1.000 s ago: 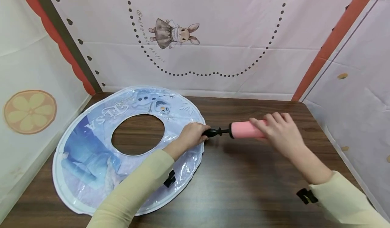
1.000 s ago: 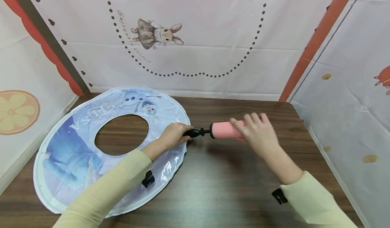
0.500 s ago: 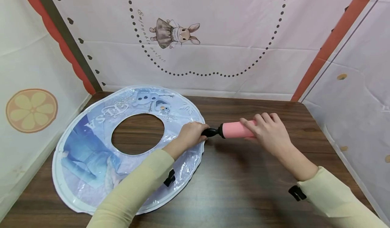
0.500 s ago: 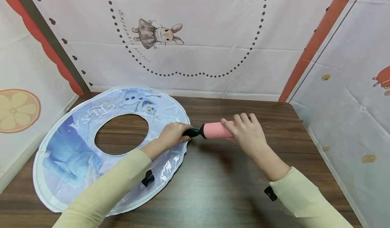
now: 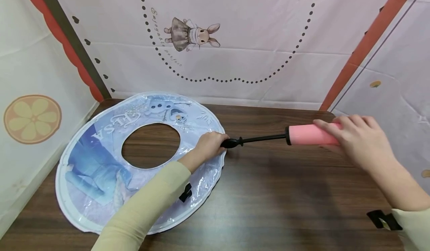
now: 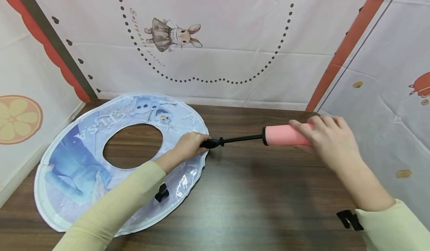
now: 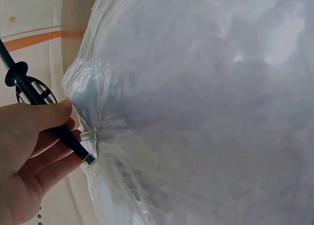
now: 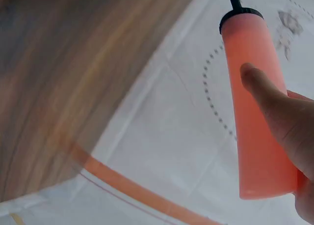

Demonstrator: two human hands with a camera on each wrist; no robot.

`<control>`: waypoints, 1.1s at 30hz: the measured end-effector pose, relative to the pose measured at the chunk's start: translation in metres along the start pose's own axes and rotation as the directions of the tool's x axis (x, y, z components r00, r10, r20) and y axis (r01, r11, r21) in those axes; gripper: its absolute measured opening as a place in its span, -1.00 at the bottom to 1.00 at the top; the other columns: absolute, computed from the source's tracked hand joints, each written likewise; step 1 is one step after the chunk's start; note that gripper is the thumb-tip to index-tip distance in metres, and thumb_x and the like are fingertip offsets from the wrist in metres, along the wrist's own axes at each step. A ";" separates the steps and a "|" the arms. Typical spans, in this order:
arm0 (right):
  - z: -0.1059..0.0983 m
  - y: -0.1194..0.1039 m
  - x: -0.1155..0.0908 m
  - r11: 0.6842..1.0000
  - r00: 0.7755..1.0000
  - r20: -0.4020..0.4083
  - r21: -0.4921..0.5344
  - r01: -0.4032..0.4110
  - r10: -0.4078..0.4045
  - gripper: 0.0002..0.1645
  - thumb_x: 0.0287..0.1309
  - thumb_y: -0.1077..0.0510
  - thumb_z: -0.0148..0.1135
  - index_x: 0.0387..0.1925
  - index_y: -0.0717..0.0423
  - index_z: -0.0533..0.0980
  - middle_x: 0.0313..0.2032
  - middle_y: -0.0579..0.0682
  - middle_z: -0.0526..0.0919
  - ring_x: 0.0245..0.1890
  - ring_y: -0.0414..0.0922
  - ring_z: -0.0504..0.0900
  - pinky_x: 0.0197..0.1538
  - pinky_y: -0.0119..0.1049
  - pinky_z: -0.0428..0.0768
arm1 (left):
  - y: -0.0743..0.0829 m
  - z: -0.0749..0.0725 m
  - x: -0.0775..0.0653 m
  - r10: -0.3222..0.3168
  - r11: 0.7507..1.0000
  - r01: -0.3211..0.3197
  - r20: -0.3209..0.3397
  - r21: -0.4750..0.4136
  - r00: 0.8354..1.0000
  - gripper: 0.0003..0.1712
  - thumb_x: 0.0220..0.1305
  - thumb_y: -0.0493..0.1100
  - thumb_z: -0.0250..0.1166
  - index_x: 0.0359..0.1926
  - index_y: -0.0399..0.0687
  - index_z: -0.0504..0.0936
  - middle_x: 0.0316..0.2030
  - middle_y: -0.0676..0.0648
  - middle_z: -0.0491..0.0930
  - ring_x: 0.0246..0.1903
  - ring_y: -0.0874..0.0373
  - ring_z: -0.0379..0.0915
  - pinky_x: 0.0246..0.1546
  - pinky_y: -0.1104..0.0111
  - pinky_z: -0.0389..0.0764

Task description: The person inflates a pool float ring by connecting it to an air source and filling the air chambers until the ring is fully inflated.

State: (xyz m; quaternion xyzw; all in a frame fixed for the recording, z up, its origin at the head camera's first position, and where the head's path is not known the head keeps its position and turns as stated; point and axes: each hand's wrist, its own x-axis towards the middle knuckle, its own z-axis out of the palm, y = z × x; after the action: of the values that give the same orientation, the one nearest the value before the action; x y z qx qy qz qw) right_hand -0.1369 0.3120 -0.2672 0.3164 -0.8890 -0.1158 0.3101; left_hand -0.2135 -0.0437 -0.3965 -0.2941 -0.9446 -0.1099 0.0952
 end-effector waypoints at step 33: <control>0.047 -0.062 0.044 0.992 0.991 -0.054 -0.025 0.122 -0.124 -0.33 -0.31 0.09 0.50 -0.01 -0.09 0.50 -0.38 0.16 0.54 -0.32 0.15 0.51 -0.29 0.01 0.41 | 0.004 0.001 0.000 0.005 1.000 -0.005 -0.006 -0.017 1.000 -0.68 0.03 0.00 0.36 -0.18 0.01 0.63 -0.34 0.02 0.67 -0.32 0.09 0.59 -0.31 0.20 0.54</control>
State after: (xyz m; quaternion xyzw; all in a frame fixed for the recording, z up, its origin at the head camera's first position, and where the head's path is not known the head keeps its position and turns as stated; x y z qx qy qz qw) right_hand -0.1626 0.2364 -0.3076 0.3704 -0.8576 -0.1353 0.3301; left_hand -0.2109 -0.0400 -0.3969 -0.2968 -0.9427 -0.1184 0.0956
